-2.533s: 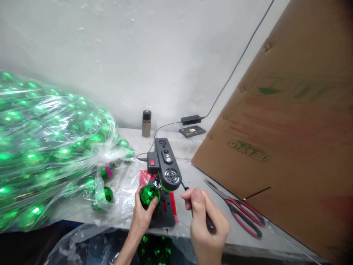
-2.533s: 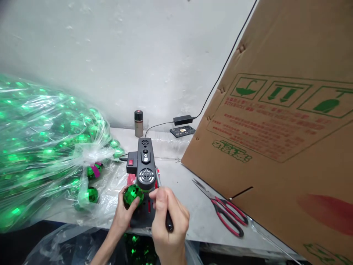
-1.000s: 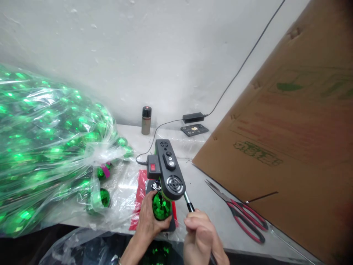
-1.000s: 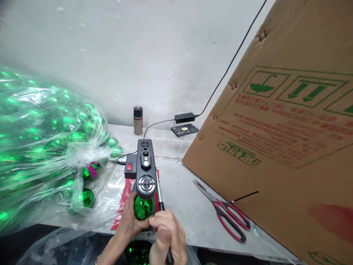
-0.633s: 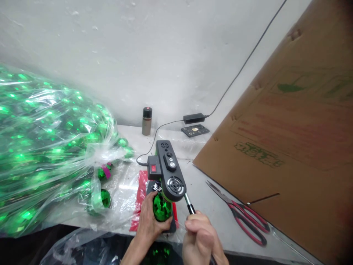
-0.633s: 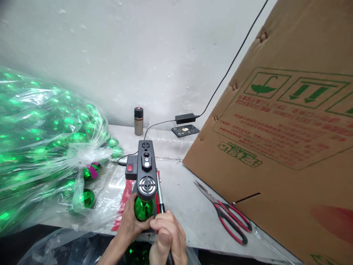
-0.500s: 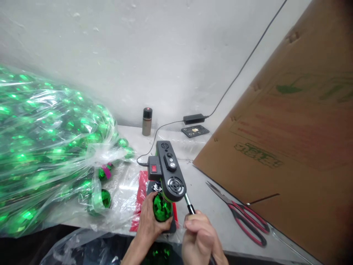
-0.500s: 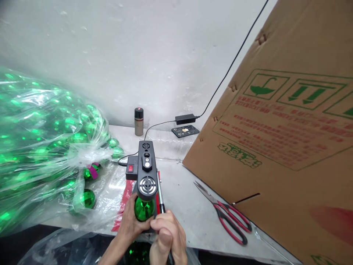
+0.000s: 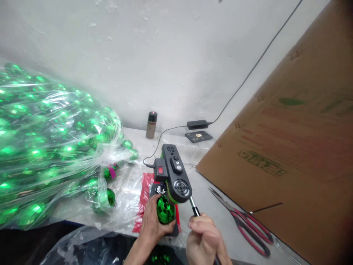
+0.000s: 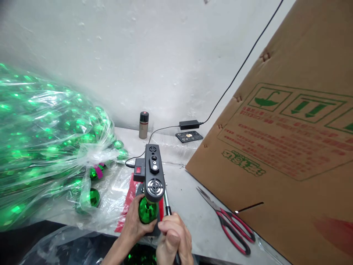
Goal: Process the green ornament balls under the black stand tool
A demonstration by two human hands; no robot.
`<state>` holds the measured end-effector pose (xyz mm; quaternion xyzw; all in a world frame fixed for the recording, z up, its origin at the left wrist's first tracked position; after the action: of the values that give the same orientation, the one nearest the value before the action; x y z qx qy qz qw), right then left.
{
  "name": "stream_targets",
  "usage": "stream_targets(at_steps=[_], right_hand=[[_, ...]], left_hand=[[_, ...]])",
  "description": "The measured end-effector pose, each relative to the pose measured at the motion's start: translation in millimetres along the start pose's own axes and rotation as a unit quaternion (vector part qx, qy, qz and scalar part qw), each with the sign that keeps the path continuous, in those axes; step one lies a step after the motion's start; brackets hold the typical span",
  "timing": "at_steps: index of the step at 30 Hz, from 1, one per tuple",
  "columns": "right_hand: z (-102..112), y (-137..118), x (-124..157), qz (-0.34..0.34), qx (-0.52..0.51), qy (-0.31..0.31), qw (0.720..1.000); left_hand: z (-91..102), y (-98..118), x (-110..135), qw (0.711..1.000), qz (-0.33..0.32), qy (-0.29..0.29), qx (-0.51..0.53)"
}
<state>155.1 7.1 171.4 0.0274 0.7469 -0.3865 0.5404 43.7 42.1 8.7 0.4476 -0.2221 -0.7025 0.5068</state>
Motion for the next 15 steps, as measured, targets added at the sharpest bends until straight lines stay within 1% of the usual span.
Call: stream_targets(at_steps=[3, 6, 10, 12, 15], right_hand=[[0.5, 1.5, 1.0, 0.006, 0.012, 0.011, 1.0], [2.4, 5.2, 7.0, 0.01, 0.024, 0.01, 1.0], [6.0, 13.0, 24.6, 0.038, 0.047, 0.002, 0.998], [8.4, 18.6, 34.4, 0.046, 0.055, -0.001, 0.997], [13.7, 27.7, 44.0, 0.053, 0.063, -0.03, 0.996]], left_hand=[[-4.1, -0.4, 0.4, 1.0, 0.009, 0.01, 0.006], [-6.9, 0.8, 0.6, 1.0, 0.002, 0.017, 0.002], [-6.8, 3.0, 0.3, 0.999, -0.018, 0.031, -0.01], [-7.1, 3.3, 0.7, 0.999, -0.017, 0.031, -0.013], [-9.3, 3.3, 2.2, 0.999, -0.008, 0.033, -0.014]])
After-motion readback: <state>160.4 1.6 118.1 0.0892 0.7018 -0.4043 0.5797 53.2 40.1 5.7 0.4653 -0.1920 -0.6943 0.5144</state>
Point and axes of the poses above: each hand's wrist, its own x-axis away from the middle knuckle, its own z-axis out of the back of the hand, y = z × x, the point moved 2 cm from there along -x, towards the middle knuckle, and after that the axes turned 9 degrees about -y, right-handed, at the moved point
